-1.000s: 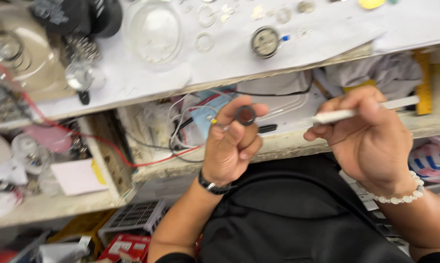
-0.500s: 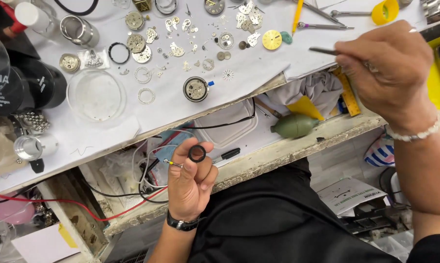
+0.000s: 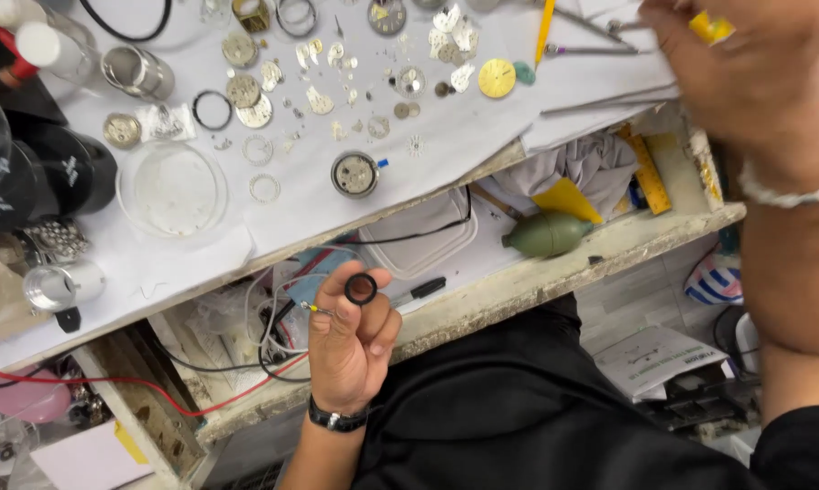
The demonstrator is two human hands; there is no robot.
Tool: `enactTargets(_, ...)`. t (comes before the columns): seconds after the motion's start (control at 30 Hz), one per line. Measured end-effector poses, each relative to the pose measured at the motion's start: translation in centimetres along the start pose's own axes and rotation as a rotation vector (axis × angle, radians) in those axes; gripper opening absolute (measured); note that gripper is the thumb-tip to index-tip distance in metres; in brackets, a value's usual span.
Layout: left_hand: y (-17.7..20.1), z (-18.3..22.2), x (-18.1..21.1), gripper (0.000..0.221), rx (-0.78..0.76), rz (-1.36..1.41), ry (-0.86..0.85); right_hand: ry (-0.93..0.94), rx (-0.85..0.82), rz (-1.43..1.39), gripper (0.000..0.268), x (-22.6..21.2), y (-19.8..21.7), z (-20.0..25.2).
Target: Meticulously assembling and inspecting a watch movement using tweezers, a screwdriver, and an air blower on a workbench.
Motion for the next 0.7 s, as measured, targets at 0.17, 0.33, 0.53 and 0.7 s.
enactTargets(0.17,1.5,0.3,0.2,0.036,0.011,0.053,-0.062,-0.255,-0.2,-0.406,0.008,-2.2,0.1,0.5)
enactTargets(0.33,1.5,1.0,1.4,0.033,-0.012,-0.011,-0.071,-0.216,-0.442,-0.527,0.017,-6.5,-0.5,-2.1)
enactTargets(0.53,1.9,1.7,2.2,0.033,-0.043,-0.008,-0.095,-0.13,-0.819,-0.151,0.025,-7.6,-5.8,1.5)
enactTargets(0.7,1.6,1.2,1.7,0.032,-0.04,-0.004,-0.088,-0.3,-0.77,-0.363,0.03,-8.8,-10.1,2.2)
Point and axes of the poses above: each hand's wrist, its own z-axis away from the middle knuckle, its own y-axis out of the back of the hand, x = y × z, the point moved 2 cm from there along -z, towards the middle knuckle, and after that the axes turned 12 degrees about y, right-handed, at the moved point
